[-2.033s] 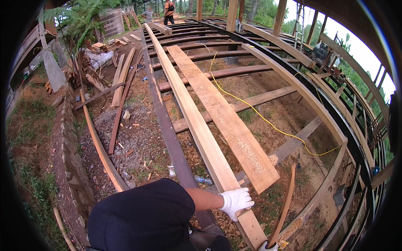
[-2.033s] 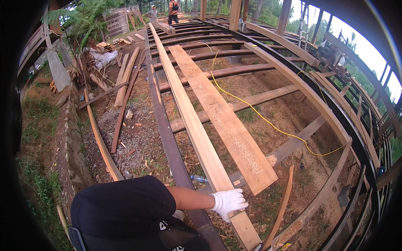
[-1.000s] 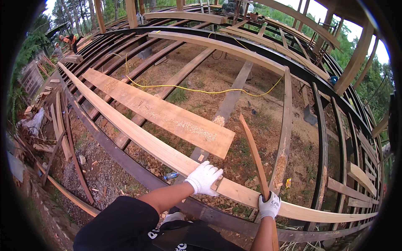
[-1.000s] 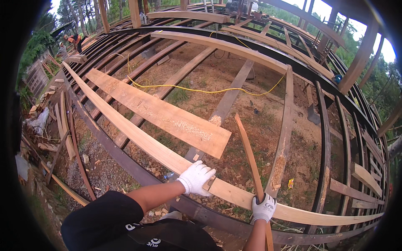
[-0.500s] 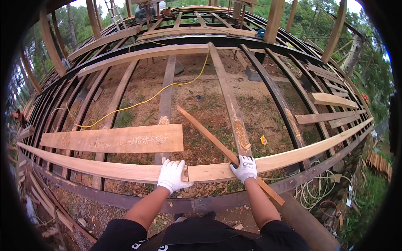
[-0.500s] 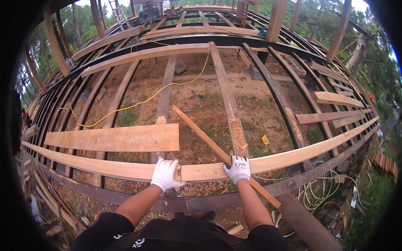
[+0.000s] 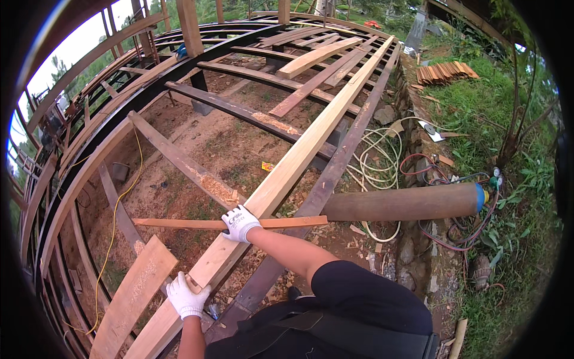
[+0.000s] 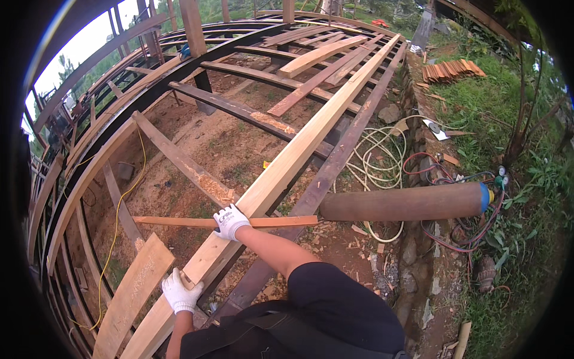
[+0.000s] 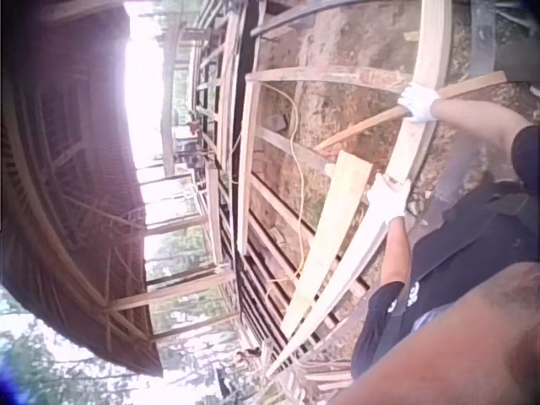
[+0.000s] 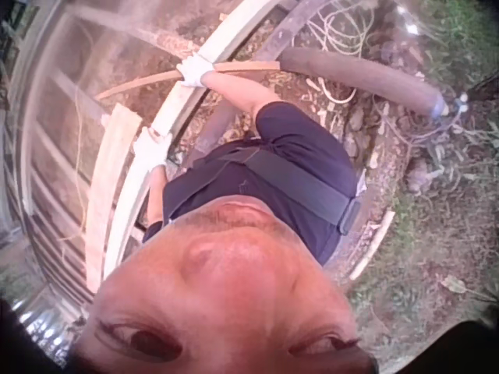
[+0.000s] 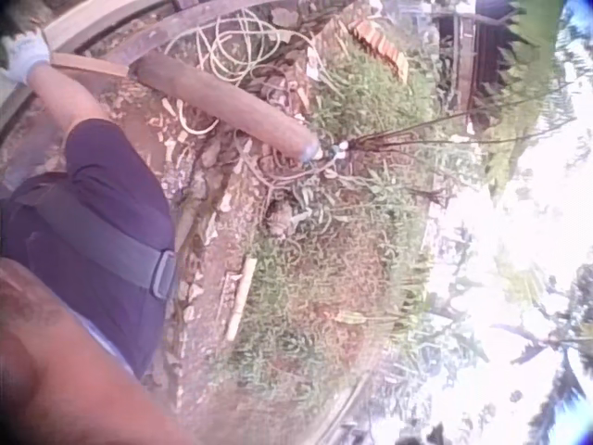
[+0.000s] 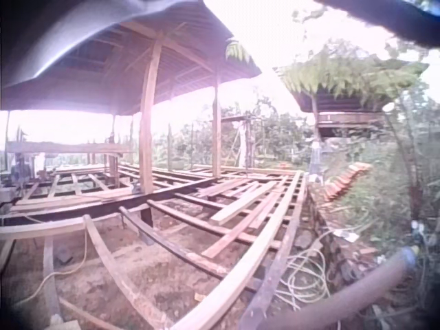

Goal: The person helps position timber beams on a building frame, then picks up and carries a piece of wood to the other side of the structure.

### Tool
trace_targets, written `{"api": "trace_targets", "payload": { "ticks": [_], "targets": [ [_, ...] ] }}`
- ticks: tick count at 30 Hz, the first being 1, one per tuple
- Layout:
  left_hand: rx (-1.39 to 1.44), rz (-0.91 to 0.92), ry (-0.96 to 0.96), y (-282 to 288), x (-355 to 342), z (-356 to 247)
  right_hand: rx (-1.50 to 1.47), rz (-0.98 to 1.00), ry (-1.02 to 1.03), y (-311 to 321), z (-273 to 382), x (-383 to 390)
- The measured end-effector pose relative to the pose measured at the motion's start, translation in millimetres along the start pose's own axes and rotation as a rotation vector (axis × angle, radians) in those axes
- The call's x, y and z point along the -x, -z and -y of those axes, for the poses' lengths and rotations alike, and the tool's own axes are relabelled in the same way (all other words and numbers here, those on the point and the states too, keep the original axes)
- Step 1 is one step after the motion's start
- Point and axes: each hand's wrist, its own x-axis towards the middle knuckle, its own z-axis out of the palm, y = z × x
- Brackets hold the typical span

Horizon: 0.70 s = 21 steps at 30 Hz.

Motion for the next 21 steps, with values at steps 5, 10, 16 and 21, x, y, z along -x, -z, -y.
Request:
{"api": "trace_targets", "payload": {
  "ticks": [5,10,16,21],
  "targets": [
    [-0.014,-0.006,-0.021,-6.4,0.4,1.0,0.003,-0.004,0.001,-4.9,-2.4,1.8],
    [-0.015,-0.105,-0.092,-20.6,1.7,15.6,-0.012,-0.077,0.007,-9.0,-0.5,3.2],
    [-0.115,0.025,-0.185,25.1,-0.4,-11.7,-0.006,-0.034,-0.013,-8.8,-4.2,5.8],
    [-0.062,-0.266,-0.394,7.7,1.1,9.6,0.018,-0.045,0.004,-11.7,-1.8,3.2]
  ]
}}
